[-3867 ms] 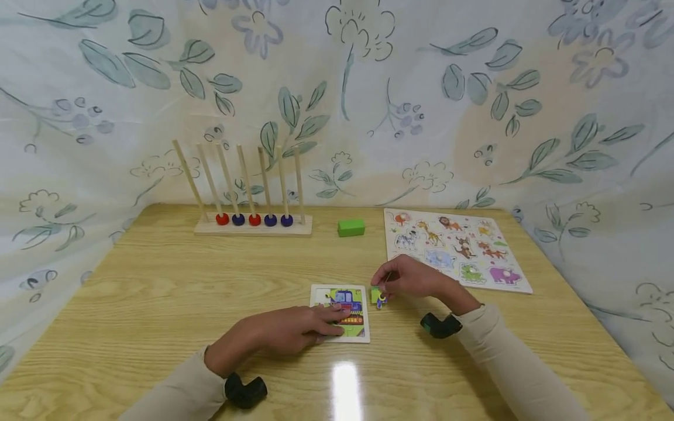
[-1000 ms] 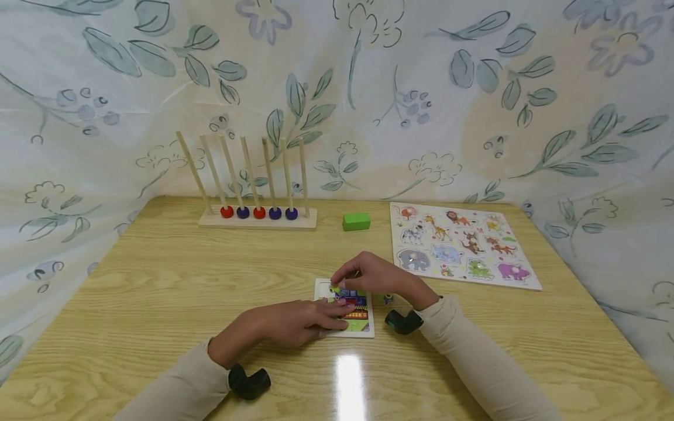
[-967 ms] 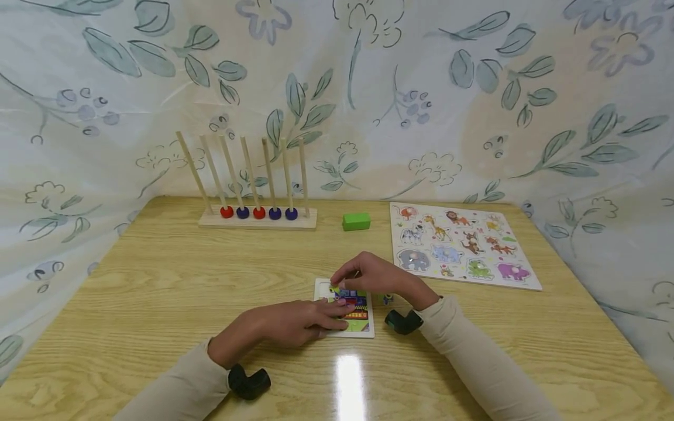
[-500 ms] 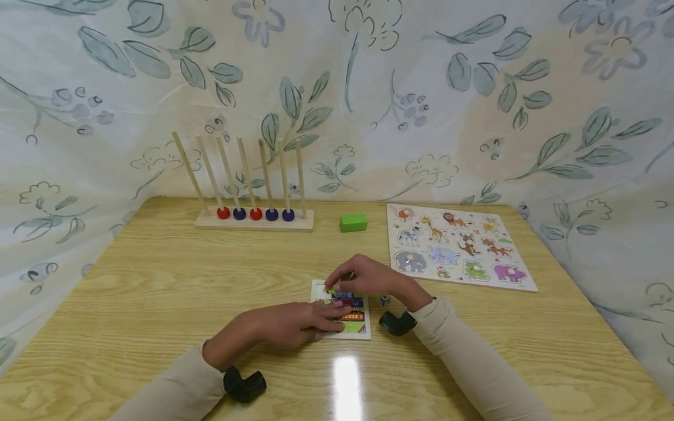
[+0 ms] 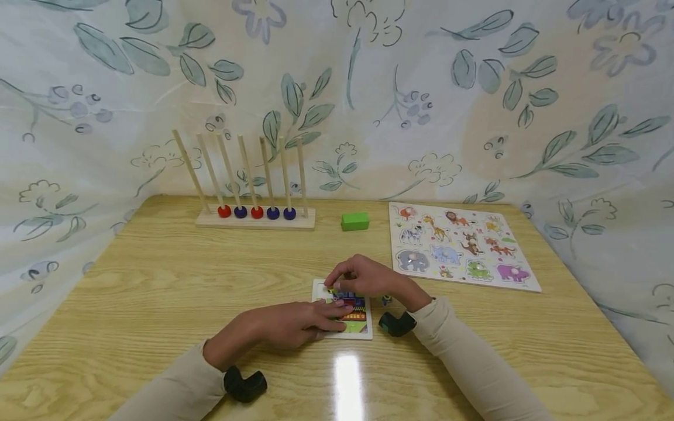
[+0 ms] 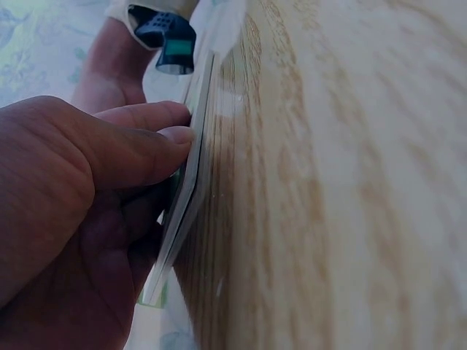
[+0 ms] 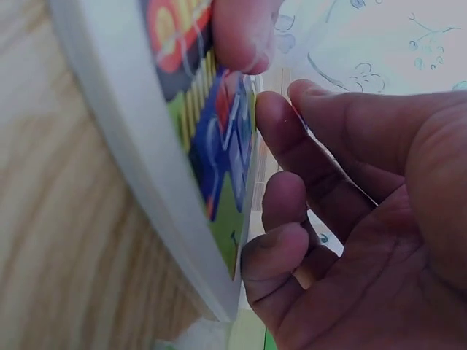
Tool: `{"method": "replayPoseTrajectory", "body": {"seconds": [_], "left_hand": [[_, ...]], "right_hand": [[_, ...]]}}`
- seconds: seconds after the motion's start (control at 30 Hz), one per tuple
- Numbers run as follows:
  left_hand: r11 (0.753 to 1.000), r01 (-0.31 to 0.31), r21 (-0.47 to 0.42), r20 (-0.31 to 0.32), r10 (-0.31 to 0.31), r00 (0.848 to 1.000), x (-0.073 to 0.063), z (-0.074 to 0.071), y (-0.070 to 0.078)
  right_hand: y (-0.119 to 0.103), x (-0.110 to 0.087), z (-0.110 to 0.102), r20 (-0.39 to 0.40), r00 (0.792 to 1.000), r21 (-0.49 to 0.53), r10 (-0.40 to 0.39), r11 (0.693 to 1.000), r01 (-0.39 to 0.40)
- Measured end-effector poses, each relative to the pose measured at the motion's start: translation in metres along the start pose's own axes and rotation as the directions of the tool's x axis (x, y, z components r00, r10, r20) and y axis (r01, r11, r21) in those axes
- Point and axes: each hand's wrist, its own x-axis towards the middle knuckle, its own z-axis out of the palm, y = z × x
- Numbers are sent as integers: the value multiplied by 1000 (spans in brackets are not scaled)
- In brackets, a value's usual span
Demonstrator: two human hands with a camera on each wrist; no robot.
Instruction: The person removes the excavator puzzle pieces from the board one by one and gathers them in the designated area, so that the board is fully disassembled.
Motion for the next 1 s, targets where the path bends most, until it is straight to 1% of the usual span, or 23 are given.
{"method": "replayPoseTrajectory", "body": {"seconds": [0.07, 0.3, 0.4, 0.53, 0.83, 1.0], "left_hand": [[1000, -2, -2, -2, 2, 1000, 0, 0, 0], [1000, -4, -4, -16, 4, 1000, -2, 1, 0], [1000, -15, -11, -19, 14, 1000, -3, 1, -1], [1000, -28, 2, -20, 28, 999, -2, 1, -2], [1000, -29, 10, -17, 30, 999, -1, 0, -2], [999, -47, 10, -21, 47, 999, -1, 1, -2]], "right_hand": [[-1, 0, 1, 4, 1000, -1, -2, 1000, 2], [-1, 1, 3, 31, 996, -14, -79, 997, 79], [-1, 1, 4, 29, 997, -16, -75, 997, 75], [-2, 1, 3, 9, 998, -26, -68, 997, 69], [-4, 0, 3, -44, 998, -45, -35, 998, 33], [-5, 0, 3, -48, 998, -44, -42, 998, 40]]}}
